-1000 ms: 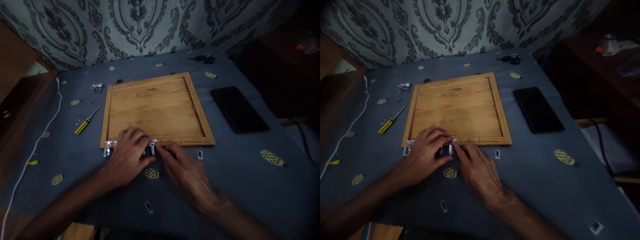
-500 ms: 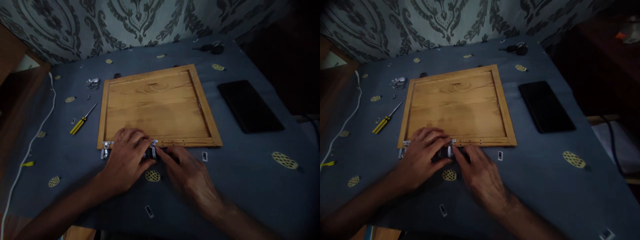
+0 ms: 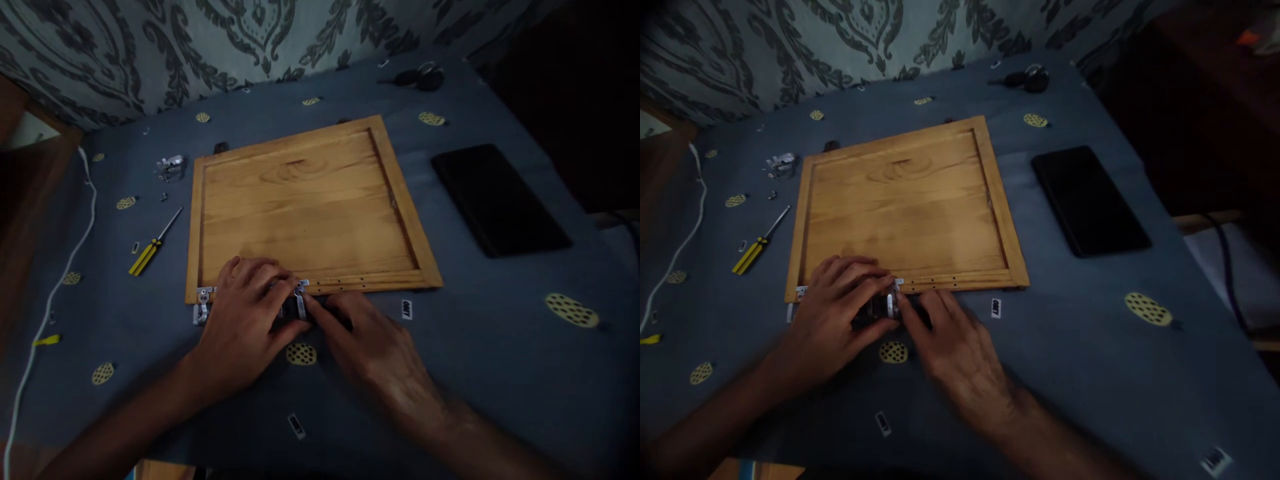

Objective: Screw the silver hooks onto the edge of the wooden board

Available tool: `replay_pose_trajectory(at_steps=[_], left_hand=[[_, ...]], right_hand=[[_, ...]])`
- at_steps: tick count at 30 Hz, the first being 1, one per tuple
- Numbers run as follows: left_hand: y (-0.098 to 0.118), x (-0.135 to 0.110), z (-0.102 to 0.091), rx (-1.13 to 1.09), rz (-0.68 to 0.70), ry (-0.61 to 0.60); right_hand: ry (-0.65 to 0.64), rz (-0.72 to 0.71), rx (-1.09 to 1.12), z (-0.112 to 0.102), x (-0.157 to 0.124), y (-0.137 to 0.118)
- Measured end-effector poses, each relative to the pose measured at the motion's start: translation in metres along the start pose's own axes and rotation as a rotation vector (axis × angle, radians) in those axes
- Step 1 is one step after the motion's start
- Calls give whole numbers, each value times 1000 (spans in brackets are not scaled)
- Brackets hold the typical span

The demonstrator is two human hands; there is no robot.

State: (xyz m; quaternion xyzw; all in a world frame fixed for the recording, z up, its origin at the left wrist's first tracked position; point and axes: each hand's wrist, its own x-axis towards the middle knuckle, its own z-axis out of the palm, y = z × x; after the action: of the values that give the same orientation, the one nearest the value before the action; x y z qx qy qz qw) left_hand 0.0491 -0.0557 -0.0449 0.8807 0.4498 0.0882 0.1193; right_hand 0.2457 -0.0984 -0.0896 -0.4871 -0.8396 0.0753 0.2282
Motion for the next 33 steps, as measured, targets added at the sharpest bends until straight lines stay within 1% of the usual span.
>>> replay_pose_trajectory(at_steps=[5, 10, 19, 26, 30, 33], left_hand=[[-1, 1, 0, -15, 4, 15], [-2, 2, 0, -30, -3, 5], [-2, 3, 0, -63, -17, -1], [-1, 4, -1, -62, -32, -3], [0, 4, 0, -59, -28, 15], [0, 4, 1, -59, -20, 32]], right_hand=[[15, -2, 4, -1, -1, -1], [15, -5, 26, 0, -2, 1], [79, -8, 94, 0, -4, 4], [52, -8, 76, 1, -3, 3], [12, -8, 23, -2, -3, 2], [8, -24, -17, -4, -2, 1]])
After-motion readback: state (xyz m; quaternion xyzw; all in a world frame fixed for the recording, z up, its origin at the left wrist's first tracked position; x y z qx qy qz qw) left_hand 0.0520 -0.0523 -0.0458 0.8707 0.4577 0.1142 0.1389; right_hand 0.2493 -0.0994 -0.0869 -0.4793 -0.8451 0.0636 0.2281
